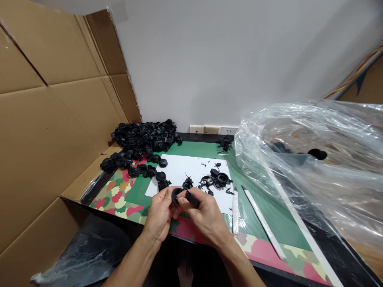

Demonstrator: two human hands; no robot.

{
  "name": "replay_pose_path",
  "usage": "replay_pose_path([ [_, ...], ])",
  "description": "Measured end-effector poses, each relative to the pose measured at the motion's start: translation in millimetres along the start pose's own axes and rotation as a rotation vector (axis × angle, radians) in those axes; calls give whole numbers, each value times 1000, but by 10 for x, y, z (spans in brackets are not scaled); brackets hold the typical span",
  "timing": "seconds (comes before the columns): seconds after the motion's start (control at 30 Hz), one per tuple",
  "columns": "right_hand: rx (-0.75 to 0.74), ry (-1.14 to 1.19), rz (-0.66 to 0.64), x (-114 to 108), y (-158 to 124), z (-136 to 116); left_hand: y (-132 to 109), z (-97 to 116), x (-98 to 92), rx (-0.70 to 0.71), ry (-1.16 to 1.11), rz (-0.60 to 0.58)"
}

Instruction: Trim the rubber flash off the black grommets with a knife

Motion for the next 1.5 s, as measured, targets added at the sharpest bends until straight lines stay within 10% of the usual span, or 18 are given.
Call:
replay_pose_path([
  [0.53,-22,-213,122,14,47,7,27,52,-121,318,240,166],
  [0.9,198,-142,405,-583,-83,305,-56,9,-30,35,-39,-20],
  [1.5,129,179,403,-556,-526,20,-398,-67,-136,-82,-93,-60],
])
Point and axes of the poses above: each hand's wrist, its own y-axis towards the middle knuckle, its own x-axis out of the palm, z = x × y, the point moved 6 cm from there along y, towards the middle knuckle, and after that the axes turned 5 degrees about z, right-handed, at the moved point
